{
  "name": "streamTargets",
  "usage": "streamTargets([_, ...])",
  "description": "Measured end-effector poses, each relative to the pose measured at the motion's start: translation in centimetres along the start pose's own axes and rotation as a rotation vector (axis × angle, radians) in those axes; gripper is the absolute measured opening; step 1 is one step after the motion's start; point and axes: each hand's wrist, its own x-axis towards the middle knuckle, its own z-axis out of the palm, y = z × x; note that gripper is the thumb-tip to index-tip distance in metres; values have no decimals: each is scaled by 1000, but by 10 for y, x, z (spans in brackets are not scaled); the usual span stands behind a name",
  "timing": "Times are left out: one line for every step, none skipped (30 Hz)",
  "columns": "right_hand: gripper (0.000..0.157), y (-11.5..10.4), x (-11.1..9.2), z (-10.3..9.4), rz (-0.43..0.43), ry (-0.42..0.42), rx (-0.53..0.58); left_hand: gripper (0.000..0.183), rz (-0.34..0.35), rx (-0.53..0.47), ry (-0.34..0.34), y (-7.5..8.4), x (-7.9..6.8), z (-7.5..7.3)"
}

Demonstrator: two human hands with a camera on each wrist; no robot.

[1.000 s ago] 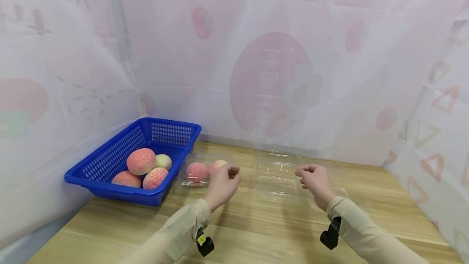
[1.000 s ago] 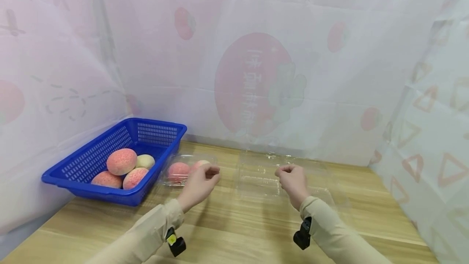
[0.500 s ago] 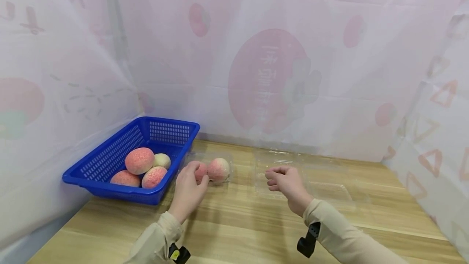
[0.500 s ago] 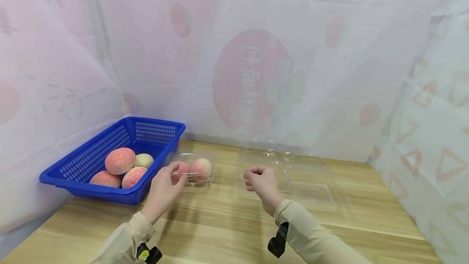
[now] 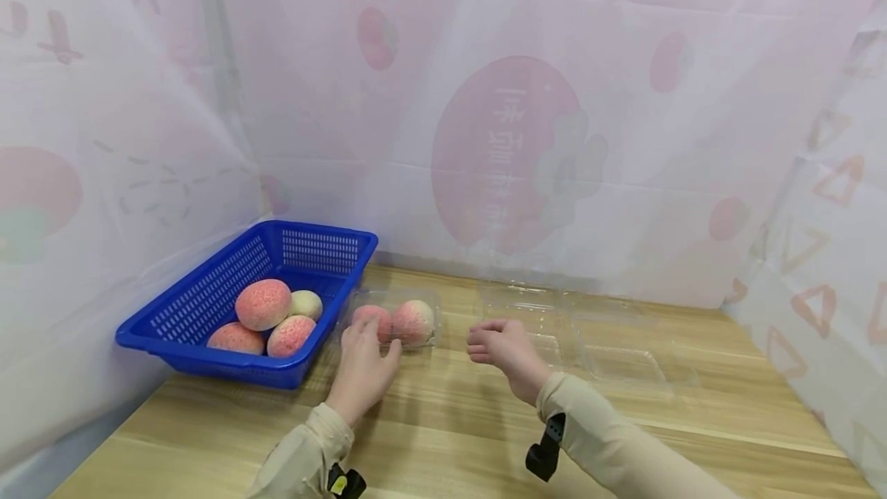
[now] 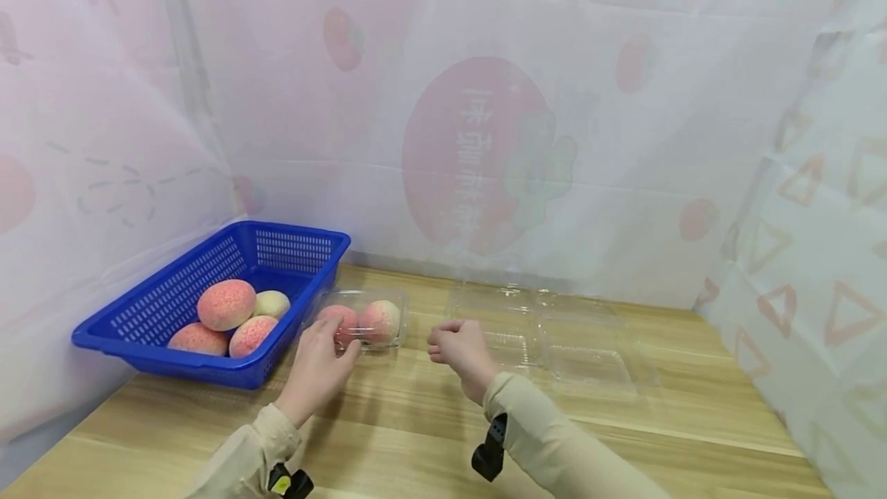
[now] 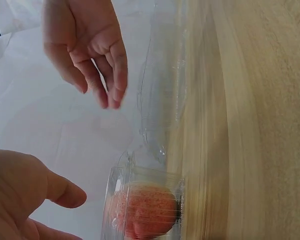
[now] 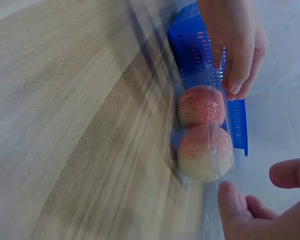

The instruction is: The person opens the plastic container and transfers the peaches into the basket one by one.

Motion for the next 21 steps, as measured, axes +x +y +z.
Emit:
streamTargets([32,1,3,3,9,-17,3,32,-2,2,-3,0,0,-1])
streamTargets([33,1,6,6,19,-33,2,33,-4,3,-3,0,0,-1])
streamTargets([35,2,8,10,28,-45,4,34,-4,4,-3,0,0,-2])
streamTargets([36,4,11,13,34,-54,8,34,-5,5,-2,-1,-1,-2])
streamTargets([37,5,14,16,37,-56,11,34,-5,5,-2,-1,-1,-3])
streamTargets([37,7,17,20,40,-57,19,34,-4,6,-2,-1,-1,-3])
streamTargets([38,8,19,23,44,-57,30,34,-4,6,-3,-1,-1,-3])
streamTargets([38,10,22,26,48,-54,39,35,-4,6,-3,-2,-1,-3])
streamTargets([37,11,24,29,52,-52,52,35,-4,6,-4,-2,-1,-3])
streamTargets([36,12,26,32,55,-50,63,36,-5,7,-4,-2,-2,-3])
streamTargets([36,12,28,34,57,-48,76,37,-6,7,-4,-3,-2,-3])
streamTargets([34,13,29,37,61,-48,88,38,-5,8,-3,-3,-2,-2])
streamTargets([33,13,31,39,64,-47,96,38,-5,9,-2,-3,-2,-2])
streamTargets([30,14,32,42,64,-46,102,39,-5,9,-1,-3,-1,-2])
streamTargets([29,14,33,44,66,-46,107,39,-3,8,1,-3,-1,-1])
streamTargets([28,13,34,46,70,-44,109,39,-3,8,2,-3,-1,-1])
streamTargets([27,13,35,47,74,-42,112,40,-1,7,3,-3,-1,-1])
streamTargets([27,13,36,49,80,-38,110,40,0,7,3,-3,-1,-1])
streamTargets([26,13,37,50,84,-38,106,40,2,6,5,-4,-1,-1])
streamTargets([27,14,38,52,88,-37,103,40,3,4,7,-4,-1,-1])
streamTargets([27,14,39,53,95,-37,102,39,3,3,9,-4,-1,-2])
